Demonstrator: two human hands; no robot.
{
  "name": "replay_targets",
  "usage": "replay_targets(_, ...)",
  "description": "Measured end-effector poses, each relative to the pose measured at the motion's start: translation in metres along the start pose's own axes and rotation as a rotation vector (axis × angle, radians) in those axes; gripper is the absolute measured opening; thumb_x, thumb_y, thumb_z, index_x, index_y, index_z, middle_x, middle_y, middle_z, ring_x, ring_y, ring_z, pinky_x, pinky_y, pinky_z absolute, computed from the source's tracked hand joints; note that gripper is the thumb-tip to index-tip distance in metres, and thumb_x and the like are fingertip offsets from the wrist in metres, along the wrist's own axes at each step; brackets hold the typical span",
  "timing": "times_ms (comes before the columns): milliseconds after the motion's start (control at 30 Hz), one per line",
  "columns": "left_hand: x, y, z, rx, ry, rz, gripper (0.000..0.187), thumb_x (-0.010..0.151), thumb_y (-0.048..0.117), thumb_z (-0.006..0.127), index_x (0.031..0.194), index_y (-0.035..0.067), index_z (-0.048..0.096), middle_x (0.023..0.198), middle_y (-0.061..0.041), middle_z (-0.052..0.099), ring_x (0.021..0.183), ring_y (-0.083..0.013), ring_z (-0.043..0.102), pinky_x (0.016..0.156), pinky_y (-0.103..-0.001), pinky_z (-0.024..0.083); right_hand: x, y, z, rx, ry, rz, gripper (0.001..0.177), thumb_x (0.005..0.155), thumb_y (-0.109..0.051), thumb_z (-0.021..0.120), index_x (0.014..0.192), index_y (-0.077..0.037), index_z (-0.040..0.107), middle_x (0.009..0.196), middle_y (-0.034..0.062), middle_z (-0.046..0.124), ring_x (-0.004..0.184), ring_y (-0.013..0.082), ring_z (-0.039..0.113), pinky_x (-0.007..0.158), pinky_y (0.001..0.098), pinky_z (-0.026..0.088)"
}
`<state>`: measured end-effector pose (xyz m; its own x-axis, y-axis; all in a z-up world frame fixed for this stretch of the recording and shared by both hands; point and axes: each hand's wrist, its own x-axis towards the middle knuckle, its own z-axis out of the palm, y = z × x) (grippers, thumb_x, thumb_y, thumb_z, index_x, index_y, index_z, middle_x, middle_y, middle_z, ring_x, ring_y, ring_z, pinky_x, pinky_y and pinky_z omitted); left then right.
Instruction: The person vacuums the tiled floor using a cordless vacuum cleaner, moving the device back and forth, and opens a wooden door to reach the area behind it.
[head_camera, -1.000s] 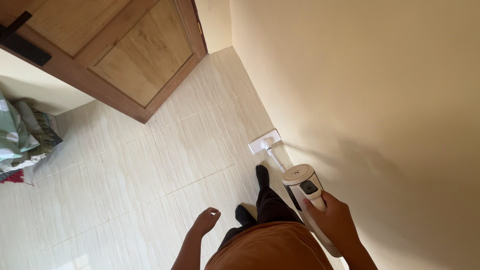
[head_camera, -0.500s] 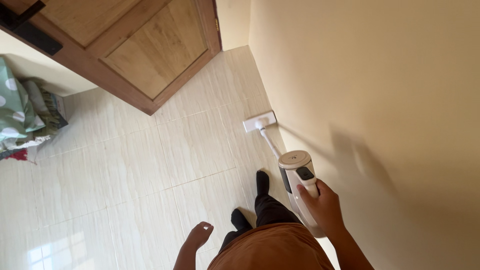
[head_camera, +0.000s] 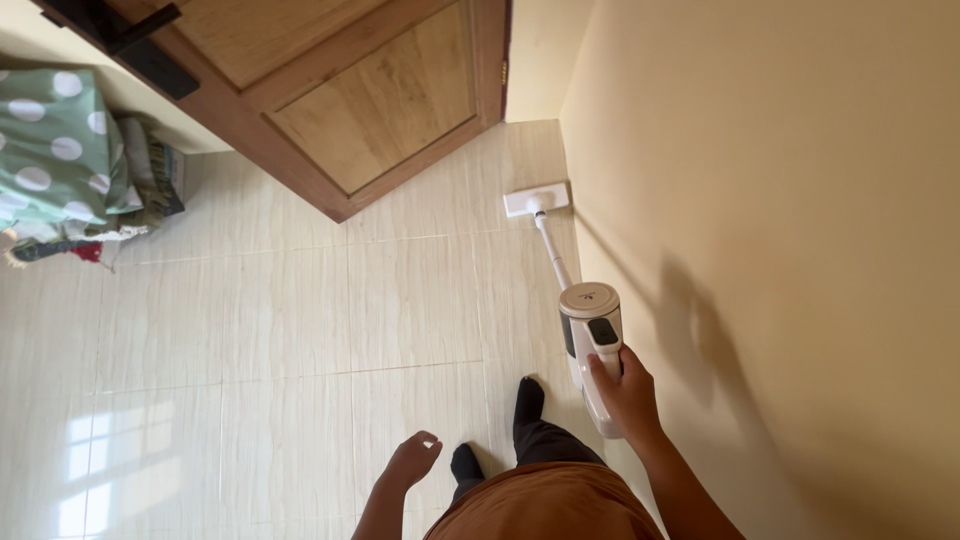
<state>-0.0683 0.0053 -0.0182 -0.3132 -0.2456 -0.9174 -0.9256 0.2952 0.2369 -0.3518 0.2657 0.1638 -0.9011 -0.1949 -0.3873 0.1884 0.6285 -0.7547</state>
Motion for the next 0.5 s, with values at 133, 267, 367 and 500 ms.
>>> replay_targets(133,0.006,0.022,-0.001,-0.074,-0.028,-0.023,0.048,0.099,0.044,0.056,0.137,0.016,0.061,0.136,-0.013,0.067,0.127,-0.0277,0.064,0.107,-0.042,0.052,0.040,-0.001,0.006,0.056,-0.013,0.011,0.040,0.093,-0.033,0.068,0.118,-0.002,0.067,0.091,0.0122,0.076,0.076,0.0211,0.074,0.073,0.0356,0.058)
replay_targets(267,0.003,0.051,0.005,-0.166,-0.058,0.001,0.050,0.099,0.043,0.056,0.139,0.014,0.060,0.134,-0.014,0.069,0.124,-0.0267,0.068,0.106,-0.041,0.053,0.077,0.004,0.018,0.119,-0.041,-0.023,0.041,0.094,-0.033,0.069,0.120,-0.001,0.065,0.092,0.0118,0.075,0.079,0.0187,0.073,0.075,0.0340,0.058)
replay_targets(367,-0.010,0.082,0.006,-0.244,-0.051,0.116,0.050,0.100,0.043,0.059,0.139,0.012,0.060,0.136,-0.014,0.066,0.125,-0.0262,0.064,0.106,-0.039,0.052,0.097,0.009,0.029,0.142,-0.078,-0.015,0.044,0.093,-0.033,0.069,0.123,-0.001,0.062,0.096,0.0106,0.075,0.083,0.0168,0.074,0.078,0.0328,0.058)
replay_targets(500,-0.040,0.133,-0.002,-0.305,-0.101,0.208,0.049,0.100,0.042,0.056,0.140,0.014,0.057,0.135,-0.012,0.066,0.122,-0.0256,0.066,0.103,-0.039,0.055,0.106,0.014,0.044,0.109,-0.136,0.026,0.045,0.094,-0.034,0.069,0.124,-0.001,0.061,0.097,0.0121,0.076,0.087,0.0192,0.075,0.082,0.0341,0.058)
